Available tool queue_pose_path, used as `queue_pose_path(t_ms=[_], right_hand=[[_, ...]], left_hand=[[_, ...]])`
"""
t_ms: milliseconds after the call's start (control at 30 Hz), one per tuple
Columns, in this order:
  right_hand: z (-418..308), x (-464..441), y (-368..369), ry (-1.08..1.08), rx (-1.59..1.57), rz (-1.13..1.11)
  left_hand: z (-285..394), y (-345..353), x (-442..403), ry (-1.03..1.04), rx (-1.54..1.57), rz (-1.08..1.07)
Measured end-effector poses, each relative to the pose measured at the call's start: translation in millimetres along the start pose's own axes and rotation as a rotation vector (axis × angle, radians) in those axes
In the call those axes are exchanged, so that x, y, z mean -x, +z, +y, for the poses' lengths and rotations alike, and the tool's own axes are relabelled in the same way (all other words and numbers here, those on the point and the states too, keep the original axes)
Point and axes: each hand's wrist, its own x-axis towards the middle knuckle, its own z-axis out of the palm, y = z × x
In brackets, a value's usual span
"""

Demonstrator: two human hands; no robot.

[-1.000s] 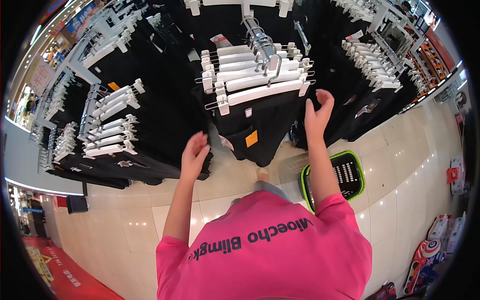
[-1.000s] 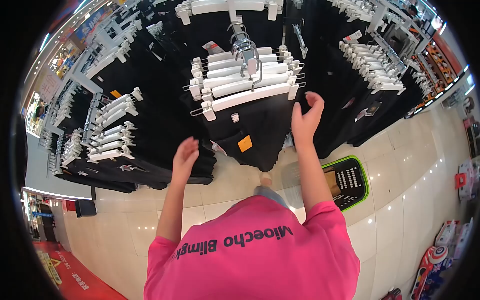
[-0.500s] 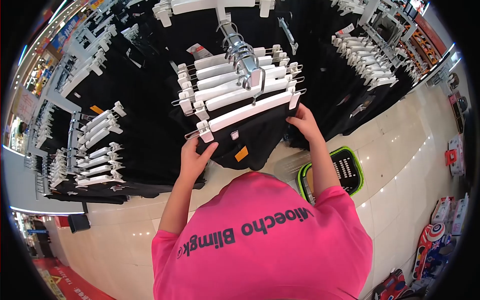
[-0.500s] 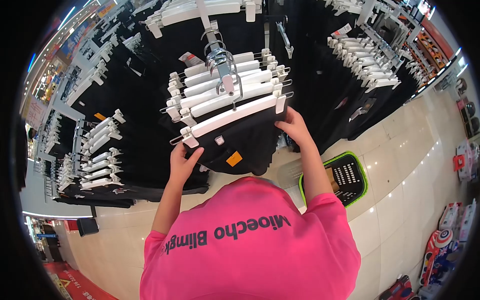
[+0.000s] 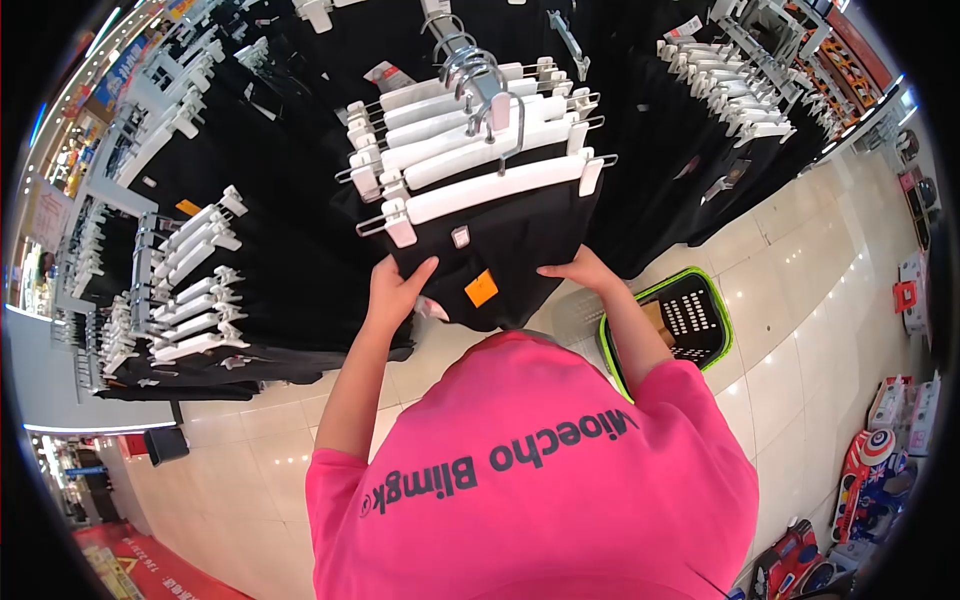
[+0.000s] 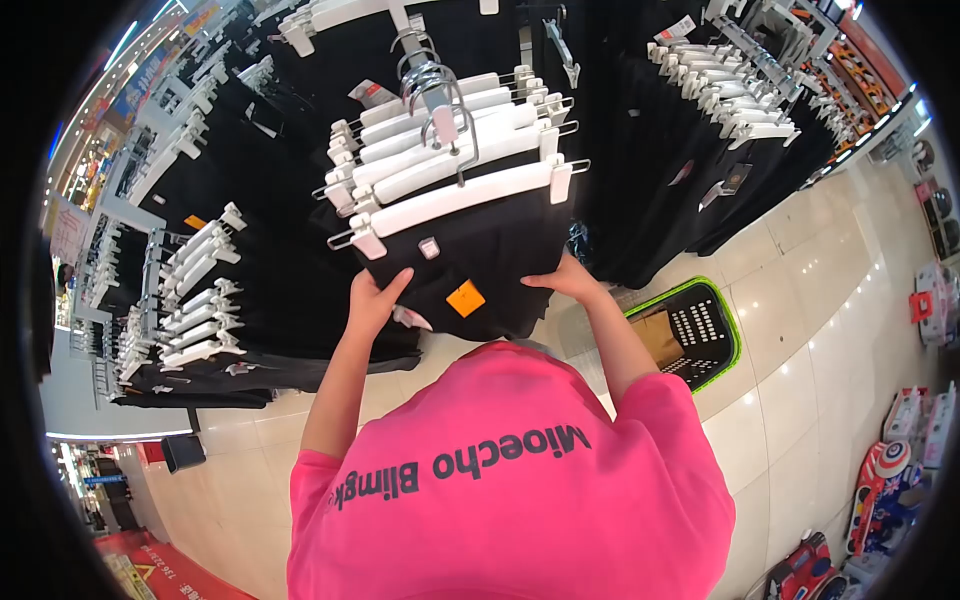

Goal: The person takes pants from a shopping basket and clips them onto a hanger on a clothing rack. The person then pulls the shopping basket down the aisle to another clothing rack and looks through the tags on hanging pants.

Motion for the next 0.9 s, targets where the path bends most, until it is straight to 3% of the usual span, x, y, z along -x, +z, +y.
queue_pose_path(t_ms=[100, 167, 233, 267, 367, 400, 500, 567, 633, 667, 733, 767, 833, 900], right_hand=[[47.7, -1.3, 3.1, 0.049, 0.101, 0.066], [57.1, -6.4, 15.2, 0.087, 0.152, 0.12], [68.4, -6.1, 26.8, -0.019, 0.291, 0.37], [81.3, -9.7, 30.7, -0.018, 0.285, 0.373], [110.1, -22.9, 42.0, -0.039, 0.347, 0.566], [113.4, -23.4, 51.1, -0.019, 0.312, 0.729], [44.3, 4.9, 73.1, 0.102, 0.265, 0.776], [34.4, 4.2, 75.1, 0.075, 0.182, 0.39], [15.9, 10.4, 86.1, -0.136, 0.129, 0.238], [5.6, 10.0, 89.4, -0.135, 0.132, 0.238], [-6.9, 5.7, 91.8, -0.335, 0.319, 0.221], [-6.0, 0.8, 90.9, -0.334, 0.324, 0.214], [-7.4, -6.6, 89.4, -0.165, 0.214, -0.108], [-15.8, -4.4, 88.3, -0.123, 0.253, -0.156]], left_hand=[[-7.6, -0.8, -7.0, 0.175, -0.223, 0.106], [-7.2, -1.7, -5.1, 0.065, -0.16, 0.037], [-6.9, -4.5, -5.1, 0.119, -0.292, -0.027], [-7.0, -5.1, -4.8, 0.119, -0.296, -0.032], [-8.3, -4.4, -0.8, 0.02, -0.128, -0.088], [-8.9, -5.5, -1.2, -0.084, -0.02, -0.111], [-4.3, -9.9, -4.8, -0.232, 0.082, -0.187], [4.6, -9.1, -3.0, -0.281, 0.225, -0.286], [-0.3, -11.2, -7.0, -0.34, 0.276, -0.331], [-1.1, -11.1, -8.8, -0.38, 0.268, -0.356], [0.3, -9.3, -13.5, -0.416, 0.265, -0.378], [2.3, -8.7, -14.4, -0.415, 0.266, -0.376], [3.1, -8.9, -13.1, -0.421, 0.275, -0.36], [-4.0, -8.8, -13.3, -0.464, 0.233, -0.324]])
